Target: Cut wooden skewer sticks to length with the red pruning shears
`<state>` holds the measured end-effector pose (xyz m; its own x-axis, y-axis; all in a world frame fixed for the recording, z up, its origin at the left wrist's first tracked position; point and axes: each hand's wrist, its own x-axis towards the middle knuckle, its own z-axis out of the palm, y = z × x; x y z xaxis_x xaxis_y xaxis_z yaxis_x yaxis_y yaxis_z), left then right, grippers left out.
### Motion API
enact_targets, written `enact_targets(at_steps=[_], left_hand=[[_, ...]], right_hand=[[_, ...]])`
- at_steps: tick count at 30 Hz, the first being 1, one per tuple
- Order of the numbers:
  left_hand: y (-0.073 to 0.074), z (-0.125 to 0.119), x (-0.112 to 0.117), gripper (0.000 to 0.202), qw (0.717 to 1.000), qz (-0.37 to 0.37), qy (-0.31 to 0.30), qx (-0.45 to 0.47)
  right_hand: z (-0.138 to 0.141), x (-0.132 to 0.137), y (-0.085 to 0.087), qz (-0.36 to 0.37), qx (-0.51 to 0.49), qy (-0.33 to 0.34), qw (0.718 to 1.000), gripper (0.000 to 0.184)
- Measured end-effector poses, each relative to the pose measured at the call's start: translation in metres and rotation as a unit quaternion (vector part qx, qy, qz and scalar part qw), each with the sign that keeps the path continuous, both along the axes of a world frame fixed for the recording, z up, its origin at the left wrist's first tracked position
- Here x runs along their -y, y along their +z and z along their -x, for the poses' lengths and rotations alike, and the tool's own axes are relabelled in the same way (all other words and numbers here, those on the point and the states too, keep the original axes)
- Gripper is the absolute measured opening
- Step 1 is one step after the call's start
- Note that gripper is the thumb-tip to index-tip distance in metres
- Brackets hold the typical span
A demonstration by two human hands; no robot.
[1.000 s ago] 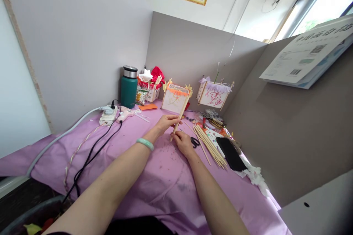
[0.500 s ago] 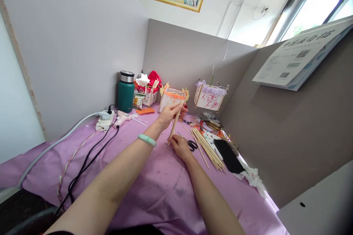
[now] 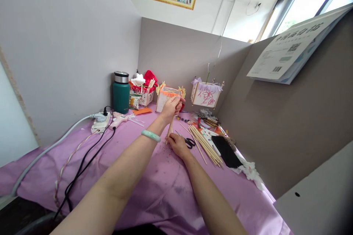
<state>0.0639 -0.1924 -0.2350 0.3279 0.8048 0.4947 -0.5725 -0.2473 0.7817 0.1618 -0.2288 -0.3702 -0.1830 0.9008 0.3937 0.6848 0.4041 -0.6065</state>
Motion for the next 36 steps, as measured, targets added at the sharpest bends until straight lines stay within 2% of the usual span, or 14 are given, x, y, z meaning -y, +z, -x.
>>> enact_targets(at_steps=[7,11,15,19,24,26,28,31,33,34,36], left_hand=[[-0.002,-0.003,0.002,0.028,0.998,0.014,0.054,0.024],[-0.004,-0.003,-0.004,0.028,0.999,0.001,0.047,0.023],[-0.006,0.002,-0.009,0.031,0.999,-0.021,0.014,0.034],[-0.022,0.008,-0.009,0.038,1.0,-0.013,0.003,0.006],[-0.062,0.006,-0.004,0.029,0.998,0.001,0.001,-0.065],[-0.072,0.003,-0.006,0.027,0.996,0.029,0.006,-0.081],[-0.075,0.001,-0.013,0.025,0.993,0.068,0.004,-0.094],[-0.067,-0.001,-0.028,0.023,0.988,0.116,-0.013,-0.105],[-0.06,-0.001,-0.038,0.022,0.982,0.135,-0.031,-0.127],[-0.058,0.0,-0.041,0.022,0.978,0.143,-0.043,-0.143],[-0.057,0.002,-0.044,0.024,0.97,0.157,-0.063,-0.176]], right_hand=[[0.0,-0.001,-0.002,0.019,-0.014,0.002,1.0,0.026],[0.0,-0.002,-0.003,0.023,-0.01,0.003,1.0,0.027],[0.0,-0.002,-0.002,0.012,-0.006,0.004,1.0,0.027],[-0.001,-0.002,-0.001,0.011,0.002,0.002,1.0,0.027],[0.001,-0.001,-0.003,0.021,0.0,-0.018,1.0,0.024],[0.002,-0.002,-0.003,0.036,-0.003,-0.026,0.999,0.023],[-0.001,-0.004,0.003,0.059,0.005,-0.003,0.998,0.022],[-0.023,-0.014,0.023,0.078,0.022,0.024,0.996,0.023],[-0.05,-0.028,0.04,0.062,0.044,-0.043,0.996,0.027],[-0.066,-0.036,0.048,0.049,0.07,-0.111,0.99,0.027],[-0.098,-0.055,0.059,0.042,0.142,-0.247,0.958,0.028]])
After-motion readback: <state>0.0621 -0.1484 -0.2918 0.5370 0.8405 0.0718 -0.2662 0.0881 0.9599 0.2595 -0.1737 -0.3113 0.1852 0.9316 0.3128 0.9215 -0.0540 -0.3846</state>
